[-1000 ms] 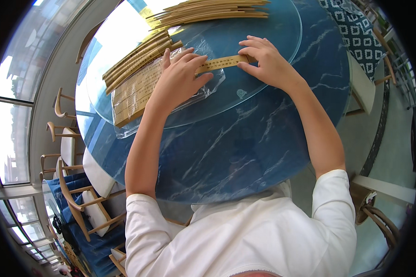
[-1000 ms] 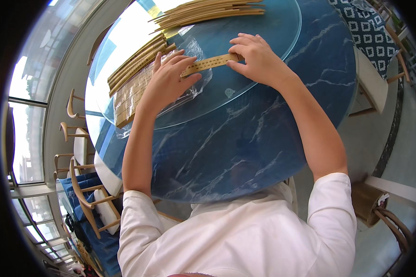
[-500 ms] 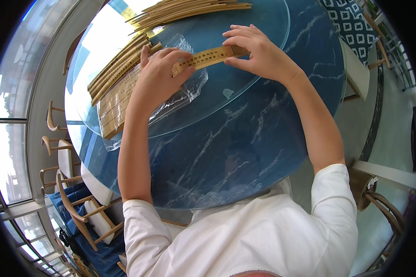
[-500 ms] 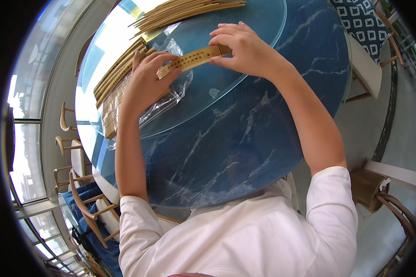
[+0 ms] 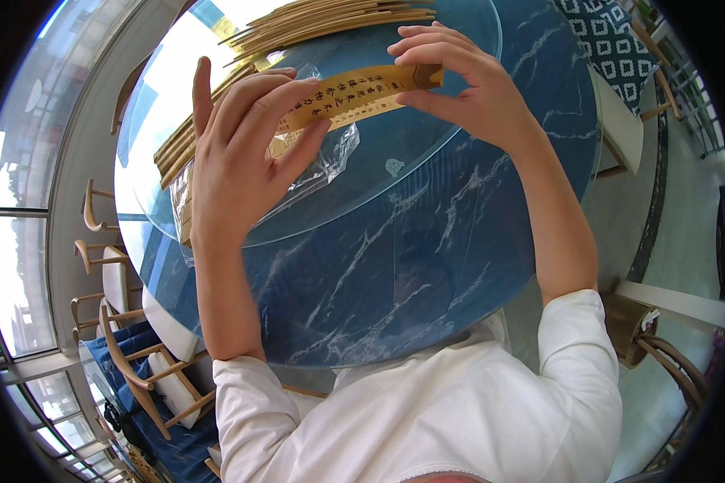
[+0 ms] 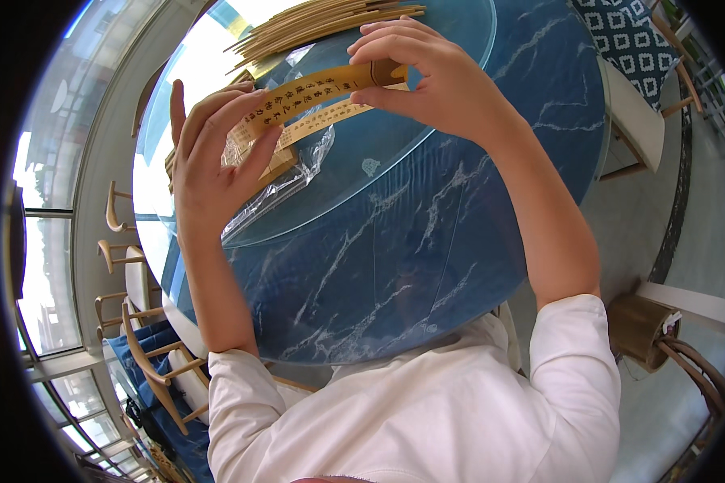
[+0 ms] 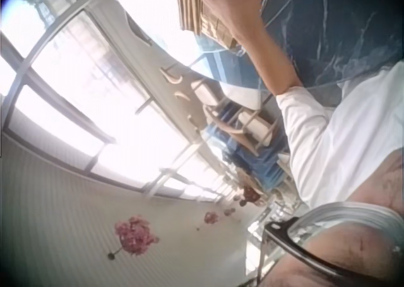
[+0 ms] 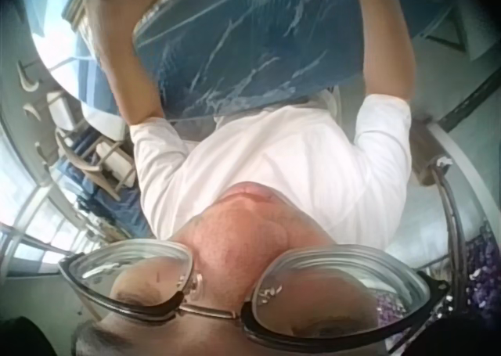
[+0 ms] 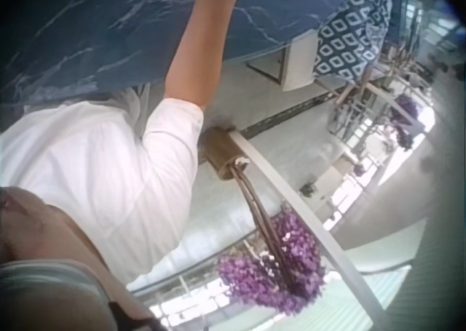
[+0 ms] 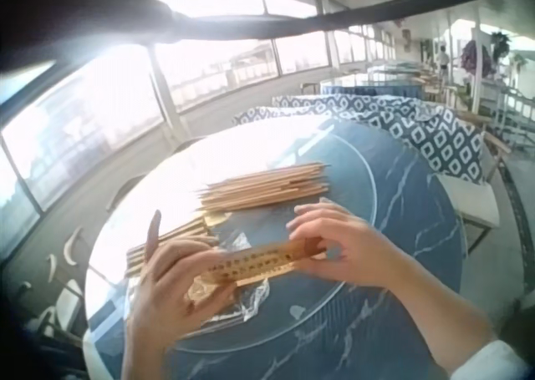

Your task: The person repeatedly picks up thin bamboo sticks from a pile on a blue marble table, aligns them with a plastic-wrapped bundle, and places them back. The person handles the sticks one at a time, occasionally adjusting their position before returning them to the pile.

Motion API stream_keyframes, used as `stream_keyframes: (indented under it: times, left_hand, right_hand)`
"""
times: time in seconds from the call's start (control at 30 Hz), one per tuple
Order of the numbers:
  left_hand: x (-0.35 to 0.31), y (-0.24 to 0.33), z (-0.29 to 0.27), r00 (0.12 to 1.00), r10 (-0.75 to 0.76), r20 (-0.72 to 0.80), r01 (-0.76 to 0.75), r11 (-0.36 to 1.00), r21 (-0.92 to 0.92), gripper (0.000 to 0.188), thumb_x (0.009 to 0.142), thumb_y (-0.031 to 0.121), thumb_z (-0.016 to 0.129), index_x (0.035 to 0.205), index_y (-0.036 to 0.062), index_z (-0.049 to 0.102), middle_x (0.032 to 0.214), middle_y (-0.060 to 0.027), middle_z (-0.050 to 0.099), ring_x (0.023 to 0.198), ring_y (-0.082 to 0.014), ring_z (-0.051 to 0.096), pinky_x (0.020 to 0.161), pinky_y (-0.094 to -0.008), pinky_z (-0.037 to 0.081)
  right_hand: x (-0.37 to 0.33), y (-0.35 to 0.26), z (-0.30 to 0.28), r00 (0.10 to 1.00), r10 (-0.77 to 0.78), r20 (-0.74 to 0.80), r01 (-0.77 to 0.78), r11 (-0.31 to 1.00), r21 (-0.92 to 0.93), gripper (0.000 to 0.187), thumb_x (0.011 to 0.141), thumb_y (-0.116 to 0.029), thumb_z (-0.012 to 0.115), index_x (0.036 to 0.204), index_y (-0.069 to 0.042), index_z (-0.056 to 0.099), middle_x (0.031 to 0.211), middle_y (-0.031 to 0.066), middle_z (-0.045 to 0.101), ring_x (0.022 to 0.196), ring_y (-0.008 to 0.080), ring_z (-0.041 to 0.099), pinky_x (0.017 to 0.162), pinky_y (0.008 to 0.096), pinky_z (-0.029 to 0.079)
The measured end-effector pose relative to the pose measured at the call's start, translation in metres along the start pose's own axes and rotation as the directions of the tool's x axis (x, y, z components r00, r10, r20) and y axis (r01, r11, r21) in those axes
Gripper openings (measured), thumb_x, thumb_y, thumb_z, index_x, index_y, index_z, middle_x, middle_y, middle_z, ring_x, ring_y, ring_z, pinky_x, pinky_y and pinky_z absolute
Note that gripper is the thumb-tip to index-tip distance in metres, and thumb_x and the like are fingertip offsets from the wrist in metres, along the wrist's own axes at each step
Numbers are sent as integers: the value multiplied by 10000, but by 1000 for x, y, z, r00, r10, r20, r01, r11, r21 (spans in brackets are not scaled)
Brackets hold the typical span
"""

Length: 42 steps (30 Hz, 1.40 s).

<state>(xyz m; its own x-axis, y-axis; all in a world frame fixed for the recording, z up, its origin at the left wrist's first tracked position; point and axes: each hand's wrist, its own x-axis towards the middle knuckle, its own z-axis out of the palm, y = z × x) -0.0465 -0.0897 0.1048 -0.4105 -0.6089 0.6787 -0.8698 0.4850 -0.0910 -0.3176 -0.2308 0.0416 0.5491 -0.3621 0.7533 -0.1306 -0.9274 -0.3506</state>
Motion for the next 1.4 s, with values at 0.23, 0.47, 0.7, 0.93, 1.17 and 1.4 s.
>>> stream_keyframes:
  times: [0.23,0.47,0.7,0.93,1.17,1.4]
  left_hand:
    - [-12,11,-27,886,-283,368,209,951,228,389,929,313,825,1280,175,728,1174,-34,754,1180,-225,716,1323,-575,169]
    - [-18,26,34,859,-201,471,240,970,-24,393,970,312,774,1307,129,692,1148,-72,767,1154,-272,723,1297,-588,237]
    - [-29,17,42,887,-222,405,276,958,-81,306,995,283,740,1247,115,698,1102,-81,760,1095,-284,731,1291,-579,256]
    - [-20,11,36,844,-276,460,400,895,-195,296,1007,246,715,1263,105,670,1076,-116,749,1062,-290,738,1328,-544,189]
    - [-23,6,24,823,-299,482,440,874,-208,327,1008,240,699,1305,111,656,1059,-130,744,1045,-307,740,1342,-543,137]
    - [-23,4,26,823,-273,498,417,886,-203,338,1001,246,695,1311,116,658,1103,-108,734,1079,-301,720,1329,-577,146]
  right_hand:
    - [-3,-10,14,998,-8,69,9,1000,-15,372,859,-234,894,1194,-154,752,1262,40,760,1367,251,615,1263,495,374]
    - [-12,-18,37,978,-12,206,25,998,-58,346,854,-245,893,1138,-111,749,1259,58,747,1378,294,594,1262,533,346]
    - [0,1,22,975,171,143,-164,985,-59,402,955,-305,802,1289,-92,731,1308,114,729,1358,336,600,1221,488,405]
    - [12,140,26,956,279,-91,-286,814,-506,314,1040,-201,607,1292,-55,726,1299,126,734,1250,337,657,1062,473,534]
    - [38,144,55,943,329,41,-226,728,-648,307,1058,-239,566,1264,-92,740,1247,82,730,1266,291,635,1150,514,434]
    - [68,141,72,869,475,142,-222,628,-746,293,1067,-231,515,1208,-97,734,1274,103,690,1324,314,586,1123,537,425]
